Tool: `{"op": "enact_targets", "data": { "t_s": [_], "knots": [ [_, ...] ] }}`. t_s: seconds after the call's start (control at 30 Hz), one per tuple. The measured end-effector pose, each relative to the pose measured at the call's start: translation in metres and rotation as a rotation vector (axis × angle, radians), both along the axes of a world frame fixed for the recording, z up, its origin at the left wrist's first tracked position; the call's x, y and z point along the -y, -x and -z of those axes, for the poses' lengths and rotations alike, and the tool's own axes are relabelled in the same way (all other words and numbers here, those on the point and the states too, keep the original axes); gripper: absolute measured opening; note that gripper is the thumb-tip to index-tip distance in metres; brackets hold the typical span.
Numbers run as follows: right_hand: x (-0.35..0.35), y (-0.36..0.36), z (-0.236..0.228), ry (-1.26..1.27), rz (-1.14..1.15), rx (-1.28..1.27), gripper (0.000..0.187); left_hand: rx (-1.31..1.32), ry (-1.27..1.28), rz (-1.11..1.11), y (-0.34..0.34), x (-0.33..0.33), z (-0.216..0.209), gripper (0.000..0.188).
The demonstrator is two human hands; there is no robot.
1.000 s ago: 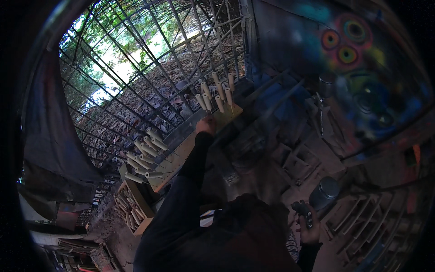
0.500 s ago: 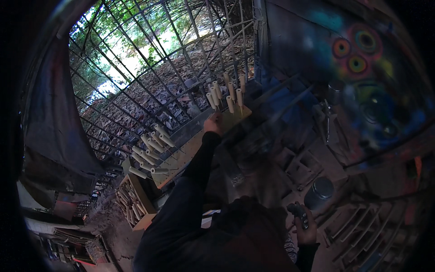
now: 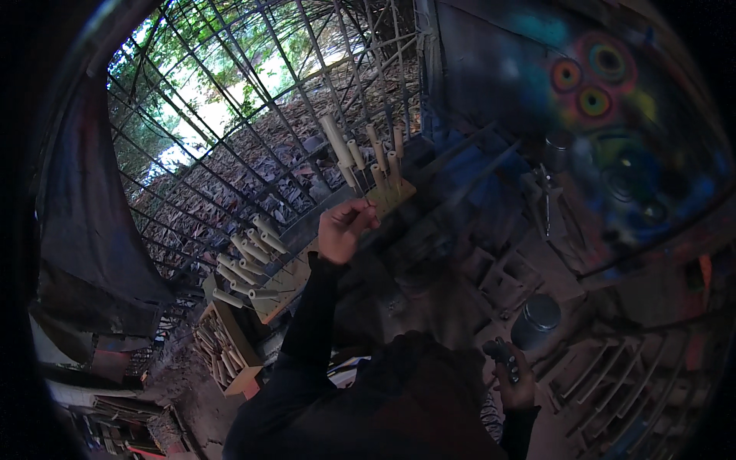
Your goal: The person repeatedly picks up small cylindrical wooden handles from a wooden rack, sprays them with a handheld spray gun, and returns them to the rack. The process is repeated for multiple handles in a consistent sequence.
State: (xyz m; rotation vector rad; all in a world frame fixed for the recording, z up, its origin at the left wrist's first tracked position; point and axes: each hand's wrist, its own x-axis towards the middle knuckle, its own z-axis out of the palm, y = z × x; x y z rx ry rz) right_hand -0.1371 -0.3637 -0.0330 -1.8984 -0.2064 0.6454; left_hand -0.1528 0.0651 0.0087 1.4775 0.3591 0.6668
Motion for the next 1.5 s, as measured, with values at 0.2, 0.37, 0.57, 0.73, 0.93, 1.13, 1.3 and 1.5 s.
{"op": "enact_targets", "data": {
  "t_s": [0.2,0.37,0.57,0.73,0.93,1.13,1.3,1.5],
  "knots": [
    [-0.003,-0.002,0.001,0.003,-0.049,0.027,0.044,-0.045,-0.134,-0.208,0.012,-0.078,0.068,0.008],
    [-0.006,-0.003,-0.003,0.026,-0.067,0.026,0.043,-0.299,-0.255,-0.343,-0.002,-0.085,0.124,0.011],
    [-0.002,0.000,0.003,0.005,-0.065,0.051,0.044,-0.467,-0.440,-0.495,-0.001,-0.108,0.148,0.012],
    [0.001,0.005,0.004,0.011,-0.038,-0.032,0.046,-0.489,-0.480,-0.501,0.001,-0.111,0.138,0.013],
    [0.003,0.003,0.004,0.039,-0.061,-0.052,0.048,-0.475,-0.422,-0.543,0.006,-0.130,0.154,0.012],
    [0.004,0.003,0.008,0.018,-0.053,-0.043,0.049,-0.545,-0.522,-0.482,0.010,-0.138,0.152,0.013],
    [-0.002,0.004,0.000,0.029,-0.045,-0.056,0.049,-0.588,-0.540,-0.484,0.008,-0.136,0.149,0.012],
    [-0.008,0.008,-0.003,0.017,-0.007,-0.025,0.043,-0.577,-0.520,-0.436,0.014,-0.145,0.152,0.014]
  ]
}}
